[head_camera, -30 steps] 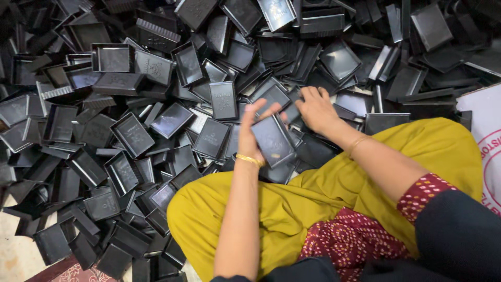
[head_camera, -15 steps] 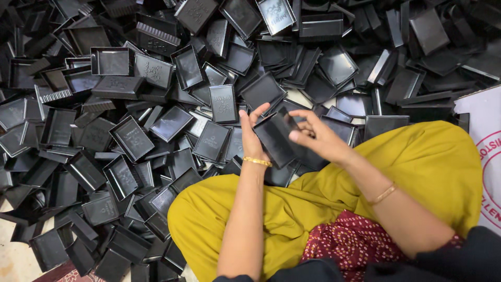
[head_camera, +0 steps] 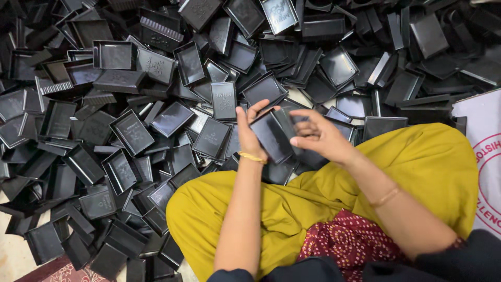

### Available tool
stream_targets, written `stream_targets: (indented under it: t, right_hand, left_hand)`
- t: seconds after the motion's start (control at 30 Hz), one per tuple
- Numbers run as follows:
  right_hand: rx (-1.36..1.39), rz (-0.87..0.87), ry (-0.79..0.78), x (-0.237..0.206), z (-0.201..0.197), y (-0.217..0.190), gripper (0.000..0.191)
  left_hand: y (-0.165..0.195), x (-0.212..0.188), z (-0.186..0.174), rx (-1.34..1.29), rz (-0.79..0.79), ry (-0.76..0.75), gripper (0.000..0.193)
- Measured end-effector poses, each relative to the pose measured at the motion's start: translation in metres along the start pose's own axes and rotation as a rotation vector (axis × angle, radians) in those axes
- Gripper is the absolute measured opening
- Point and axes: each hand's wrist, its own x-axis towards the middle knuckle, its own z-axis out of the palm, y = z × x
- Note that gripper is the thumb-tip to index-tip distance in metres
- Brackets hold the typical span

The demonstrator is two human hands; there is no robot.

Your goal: The person sits on the floor and repeatedly picks up two black plastic components from a large pile. They align and press the parts together to form a single unit, then place the assembled item back into the pile. The process is repeated continuously throughout the clip.

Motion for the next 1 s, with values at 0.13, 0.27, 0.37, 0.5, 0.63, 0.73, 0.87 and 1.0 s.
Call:
stream_targets:
  t: [0.13,0.27,0.37,0.5,0.63,0.73,0.87,1.0]
  right_hand:
    - [-0.252,-0.137,0.186,-0.005,0.018,-0.005,0.071]
    - [-0.515,-0.112,0.229,-0.011,0.042,-0.002,0.064]
    - [-0.431,-0.085,0.155,-0.008,0.040,-0.001,0.059]
    - [0.169,0.322,-0.046,-0.004,0.021,-0.005,0.051]
    - [-0.423,0.243,0.118,-0.013,0.034,0.001,0.054]
    - [-0.667,0.025,0.244,-0.019,0.047,0.011,0.049]
    - [-0.699,0.144,0.376,-0.031,-0.006,0.004,0.046]
    - [0.512,-0.767,0.239,-0.086,-0.116,-0.036,0.027]
  left_hand:
    - [-0.016,0.009,-0.006,0.155,0.075,0.143,0.075]
    - [-0.019,0.009,-0.009,0.186,0.073,0.184,0.072]
    - [-0.013,0.005,-0.007,0.308,0.163,0.118,0.075]
    - [0.001,0.001,-0.003,1.133,0.356,0.033,0.082]
    - [0.002,-0.001,0.000,1.363,0.672,0.351,0.070]
    - [-0.001,0.003,0.002,1.428,0.741,0.374,0.064]
    - [0.010,0.027,0.008,1.394,0.689,0.210,0.049]
    - [0.052,0.073,0.002,1.731,0.610,0.475,0.049]
